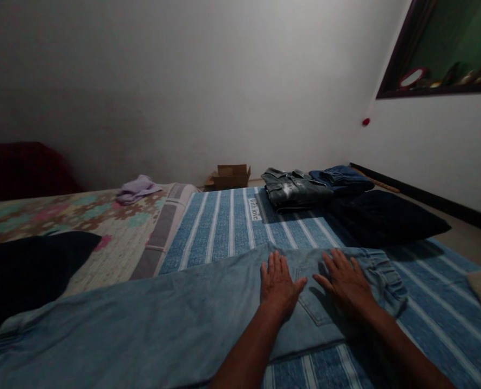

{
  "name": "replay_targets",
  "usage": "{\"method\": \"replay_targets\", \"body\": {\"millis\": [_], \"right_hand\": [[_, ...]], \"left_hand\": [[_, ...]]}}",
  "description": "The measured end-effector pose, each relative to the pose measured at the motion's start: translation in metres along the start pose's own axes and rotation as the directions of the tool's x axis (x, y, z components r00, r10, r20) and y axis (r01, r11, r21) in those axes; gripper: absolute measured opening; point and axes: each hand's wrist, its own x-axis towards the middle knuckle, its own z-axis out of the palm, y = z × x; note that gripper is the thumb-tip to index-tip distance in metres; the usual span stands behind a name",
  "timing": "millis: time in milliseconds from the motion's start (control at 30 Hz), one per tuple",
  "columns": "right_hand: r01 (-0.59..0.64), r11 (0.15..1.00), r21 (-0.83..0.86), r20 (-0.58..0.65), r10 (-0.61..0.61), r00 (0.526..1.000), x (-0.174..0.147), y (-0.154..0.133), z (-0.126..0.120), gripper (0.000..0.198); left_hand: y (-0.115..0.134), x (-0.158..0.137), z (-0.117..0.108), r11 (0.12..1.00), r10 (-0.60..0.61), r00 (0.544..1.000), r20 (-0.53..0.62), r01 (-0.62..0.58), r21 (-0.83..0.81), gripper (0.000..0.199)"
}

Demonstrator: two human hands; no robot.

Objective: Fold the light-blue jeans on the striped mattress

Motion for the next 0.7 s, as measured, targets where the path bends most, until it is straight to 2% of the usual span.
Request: {"method": "replay_targets", "body": {"millis": [133, 300, 700], "right_hand": [[0.074, 0.997, 0.024, 0.017, -0.074, 0.997, 0.012, -0.004, 0.004, 0.072], [0.086, 0.995, 0.06, 0.065, -0.089, 0.994, 0.016, -0.001, 0.016, 0.071], [0.099, 0.994, 0.051, 0.009, -0.1, 0.995, 0.015, -0.001, 0.015, 0.065]], "left_hand": [[-0.002, 0.0, 0.004, 1.0, 0.007, 1.0, -0.028, -0.006, 0.014, 0.086], [-0.001, -0.001, 0.0, 1.0, 0.016, 1.0, -0.026, -0.016, 0.019, 0.086], [0.002, -0.001, -0.005, 1.0, -0.01, 1.0, 0.007, 0.01, 0.02, 0.084]]}}
